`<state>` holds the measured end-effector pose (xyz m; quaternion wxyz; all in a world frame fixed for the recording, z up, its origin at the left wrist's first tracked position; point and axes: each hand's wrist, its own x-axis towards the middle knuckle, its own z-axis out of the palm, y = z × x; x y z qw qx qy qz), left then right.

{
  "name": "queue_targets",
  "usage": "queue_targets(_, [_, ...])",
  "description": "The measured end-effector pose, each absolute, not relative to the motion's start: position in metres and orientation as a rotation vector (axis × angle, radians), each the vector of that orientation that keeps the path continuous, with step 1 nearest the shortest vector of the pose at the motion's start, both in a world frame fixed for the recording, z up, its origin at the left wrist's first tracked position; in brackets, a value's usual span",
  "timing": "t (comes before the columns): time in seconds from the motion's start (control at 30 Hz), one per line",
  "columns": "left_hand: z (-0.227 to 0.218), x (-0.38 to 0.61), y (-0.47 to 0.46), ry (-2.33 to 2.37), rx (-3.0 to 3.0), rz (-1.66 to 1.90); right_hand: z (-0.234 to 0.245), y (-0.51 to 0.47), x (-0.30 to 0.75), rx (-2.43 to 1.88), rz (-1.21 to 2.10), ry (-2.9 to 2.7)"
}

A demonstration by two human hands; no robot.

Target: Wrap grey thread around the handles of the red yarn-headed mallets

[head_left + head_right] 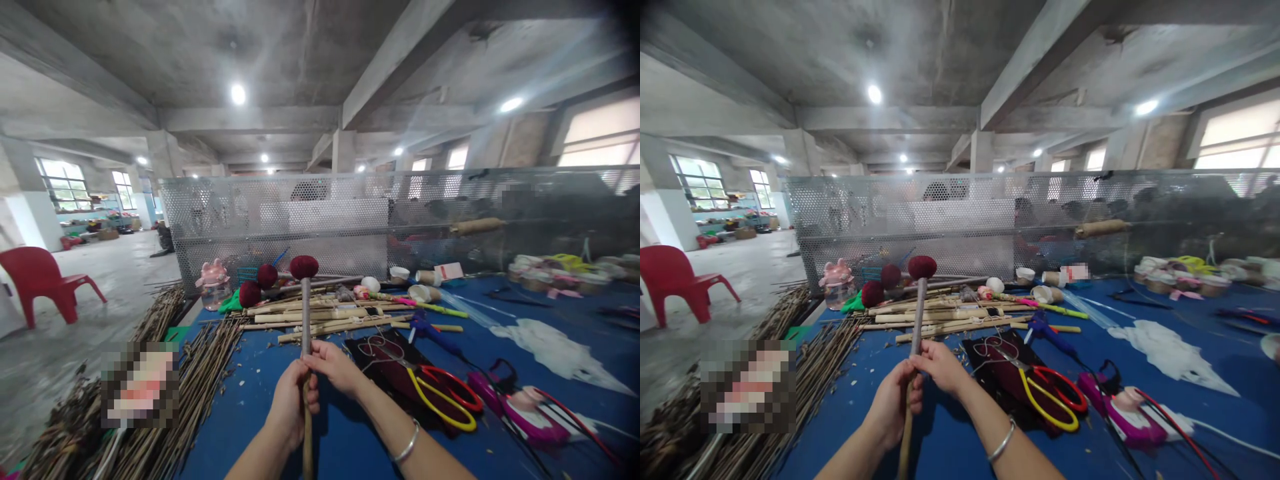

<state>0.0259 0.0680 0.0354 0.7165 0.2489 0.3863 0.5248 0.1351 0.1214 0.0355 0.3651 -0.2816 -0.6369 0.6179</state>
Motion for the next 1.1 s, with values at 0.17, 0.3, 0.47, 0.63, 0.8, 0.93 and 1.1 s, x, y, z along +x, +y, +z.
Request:
queue_targets(0.17, [0.042,0.026,0.066,0.837,0.543,1.227,0.041,0.116,0.134,-0.611,1.718,-1.505])
queue_targets(0.3, [0.043,0.024,0.066,0.845,0.584,1.27,0.039,0.119,0.134,-0.58,1.73,-1.437])
queue_targets(0.47, [0.041,0.022,0.066,0.776,0.671,1.312,0.037,0.12,0.132,-0.533,1.7,-1.406])
queue_targets(0.63, [0.042,0.022,0.065,0.796,0.755,1.346,0.044,0.118,0.131,-0.488,1.645,-1.522])
queue_targets(0.8, [0.042,0.018,0.068,0.748,0.788,1.37,0.051,0.117,0.134,-0.517,1.595,-1.617])
queue_targets(0.93, [0.036,0.019,0.069,0.751,0.913,1.377,0.05,0.117,0.136,-0.527,1.555,-1.635])
queue_targets(1.1, [0.03,0.029,0.07,1.165,1.29,1.657,0.049,0.123,0.138,-0.591,1.407,-1.613])
